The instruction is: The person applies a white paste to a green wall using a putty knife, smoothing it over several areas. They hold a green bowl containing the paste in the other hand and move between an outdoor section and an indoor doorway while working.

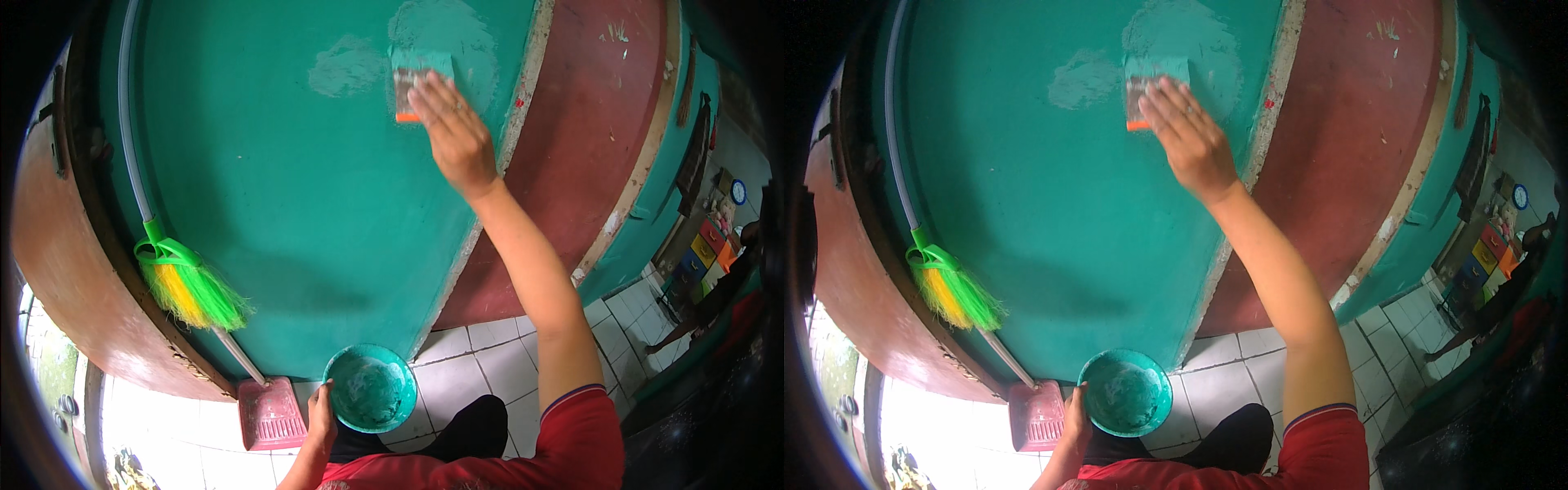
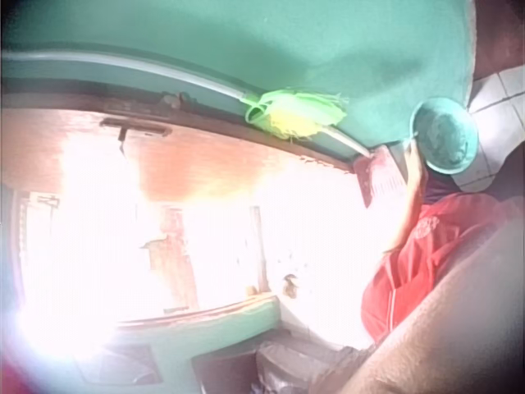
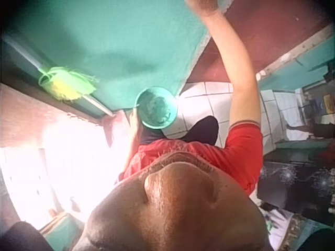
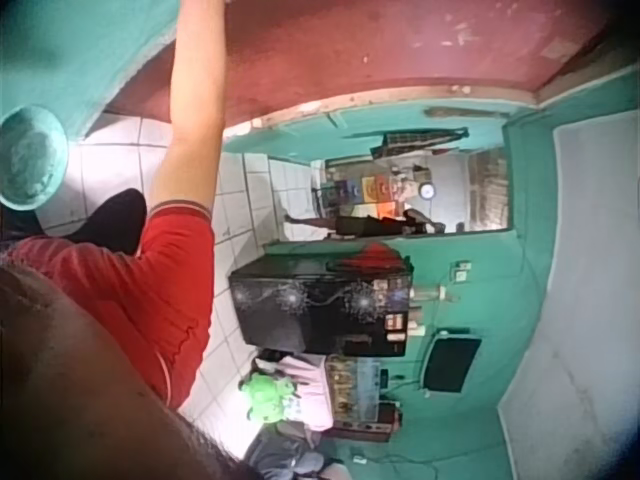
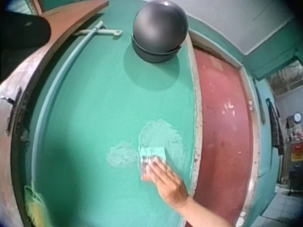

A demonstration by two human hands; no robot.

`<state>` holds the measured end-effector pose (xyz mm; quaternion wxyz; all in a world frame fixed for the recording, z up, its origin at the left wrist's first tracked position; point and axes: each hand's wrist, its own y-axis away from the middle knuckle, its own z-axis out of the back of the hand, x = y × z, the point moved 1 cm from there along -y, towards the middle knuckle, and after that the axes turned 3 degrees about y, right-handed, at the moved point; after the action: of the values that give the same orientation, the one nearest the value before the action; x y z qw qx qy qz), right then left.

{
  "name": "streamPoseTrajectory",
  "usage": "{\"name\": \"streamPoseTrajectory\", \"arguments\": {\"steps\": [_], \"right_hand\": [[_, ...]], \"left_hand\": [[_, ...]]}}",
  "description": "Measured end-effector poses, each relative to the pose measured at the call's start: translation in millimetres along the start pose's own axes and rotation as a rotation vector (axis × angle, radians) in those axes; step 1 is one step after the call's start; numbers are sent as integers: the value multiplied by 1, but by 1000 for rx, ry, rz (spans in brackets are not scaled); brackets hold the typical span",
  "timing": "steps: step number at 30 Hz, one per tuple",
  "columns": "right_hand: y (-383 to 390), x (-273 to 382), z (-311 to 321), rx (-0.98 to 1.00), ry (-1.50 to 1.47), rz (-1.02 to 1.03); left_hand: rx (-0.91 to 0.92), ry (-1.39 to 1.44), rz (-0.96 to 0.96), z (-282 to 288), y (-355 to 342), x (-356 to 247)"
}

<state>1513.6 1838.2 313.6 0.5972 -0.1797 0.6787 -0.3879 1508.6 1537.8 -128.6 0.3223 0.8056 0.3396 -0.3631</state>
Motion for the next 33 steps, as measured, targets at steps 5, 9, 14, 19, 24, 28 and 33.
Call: {"name": "streamPoseTrajectory", "arguments": {"steps": [5, 9, 14, 19, 24, 28, 33], "right_hand": [[39, 25, 25, 111, -113, -2], [34, 0, 37, 17, -65, -38], [6, -70, 23, -158, 87, -117], [23, -51, 8, -107, 29, -128], [61, 4, 19, 33, -37, -103], [80, 35, 26, 82, -124, -108], [48, 18, 30, -14, -104, -102]], "left_hand": [[11, 25, -14, 12, -11, 14], [11, 19, -14, 16, -12, 16], [31, 29, -9, 2, -4, 7], [-2, 34, 5, 11, -13, 15], [22, 33, -8, 10, -13, 17], [26, 12, -15, 14, -15, 15], [21, 3, -16, 7, -7, 6]]}}
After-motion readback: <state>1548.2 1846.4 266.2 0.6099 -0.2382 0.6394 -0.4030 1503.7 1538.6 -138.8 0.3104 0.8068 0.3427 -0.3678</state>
